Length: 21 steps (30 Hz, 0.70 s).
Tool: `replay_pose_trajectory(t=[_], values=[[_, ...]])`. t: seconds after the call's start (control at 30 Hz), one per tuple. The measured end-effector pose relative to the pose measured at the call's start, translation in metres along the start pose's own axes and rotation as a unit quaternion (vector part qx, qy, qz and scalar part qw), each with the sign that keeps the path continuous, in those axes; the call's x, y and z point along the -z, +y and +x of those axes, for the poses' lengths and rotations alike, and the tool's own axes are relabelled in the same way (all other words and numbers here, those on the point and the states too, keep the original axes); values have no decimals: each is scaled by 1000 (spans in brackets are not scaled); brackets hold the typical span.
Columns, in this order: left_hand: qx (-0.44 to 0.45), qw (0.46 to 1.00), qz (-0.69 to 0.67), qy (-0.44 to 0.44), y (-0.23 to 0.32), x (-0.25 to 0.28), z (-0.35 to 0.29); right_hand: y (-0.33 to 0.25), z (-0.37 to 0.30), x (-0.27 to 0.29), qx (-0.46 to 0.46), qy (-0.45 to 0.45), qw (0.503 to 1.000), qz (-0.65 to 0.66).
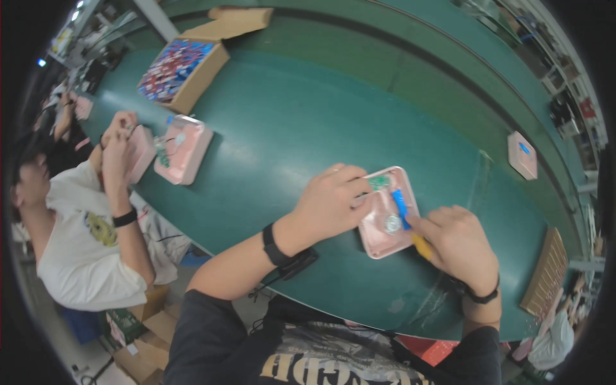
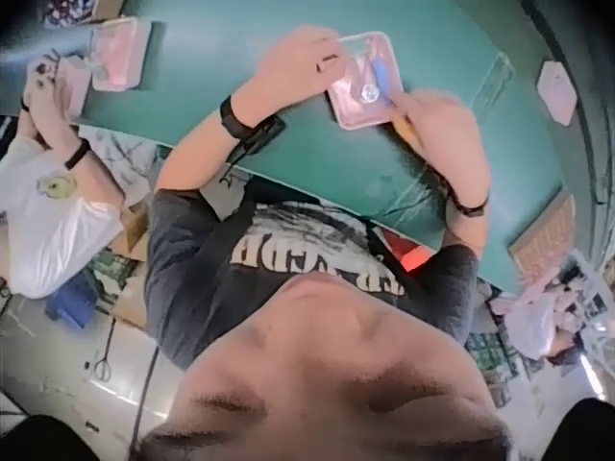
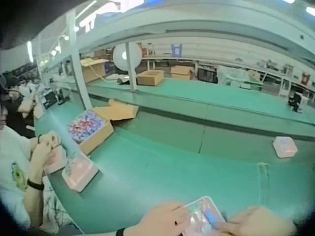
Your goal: Assemble small electronic components and circuit boards into plastic housings at a factory station.
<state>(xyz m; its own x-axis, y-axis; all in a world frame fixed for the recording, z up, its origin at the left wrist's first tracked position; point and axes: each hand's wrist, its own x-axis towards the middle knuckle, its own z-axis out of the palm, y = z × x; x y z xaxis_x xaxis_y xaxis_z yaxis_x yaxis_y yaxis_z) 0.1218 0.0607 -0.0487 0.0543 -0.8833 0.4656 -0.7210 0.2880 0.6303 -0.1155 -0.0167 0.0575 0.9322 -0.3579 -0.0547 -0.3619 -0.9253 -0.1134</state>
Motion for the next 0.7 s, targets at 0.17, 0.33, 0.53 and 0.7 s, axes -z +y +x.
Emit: replay_pose_trajectory(t=[0.17, 0.33, 0.53, 0.7], values=[[6, 999, -26, 28, 4, 6, 5, -10, -1, -8, 45, -14, 998, 51], [30, 996, 4, 85, 5, 40, 21, 6, 3, -23, 16, 25, 1000, -7], [105, 973, 202, 41, -21, 50, 24, 53, 14, -46, -109, 83, 989, -54], [108, 961, 250, -40, -18, 51, 18, 64, 28, -58, -204, 201, 958, 20]])
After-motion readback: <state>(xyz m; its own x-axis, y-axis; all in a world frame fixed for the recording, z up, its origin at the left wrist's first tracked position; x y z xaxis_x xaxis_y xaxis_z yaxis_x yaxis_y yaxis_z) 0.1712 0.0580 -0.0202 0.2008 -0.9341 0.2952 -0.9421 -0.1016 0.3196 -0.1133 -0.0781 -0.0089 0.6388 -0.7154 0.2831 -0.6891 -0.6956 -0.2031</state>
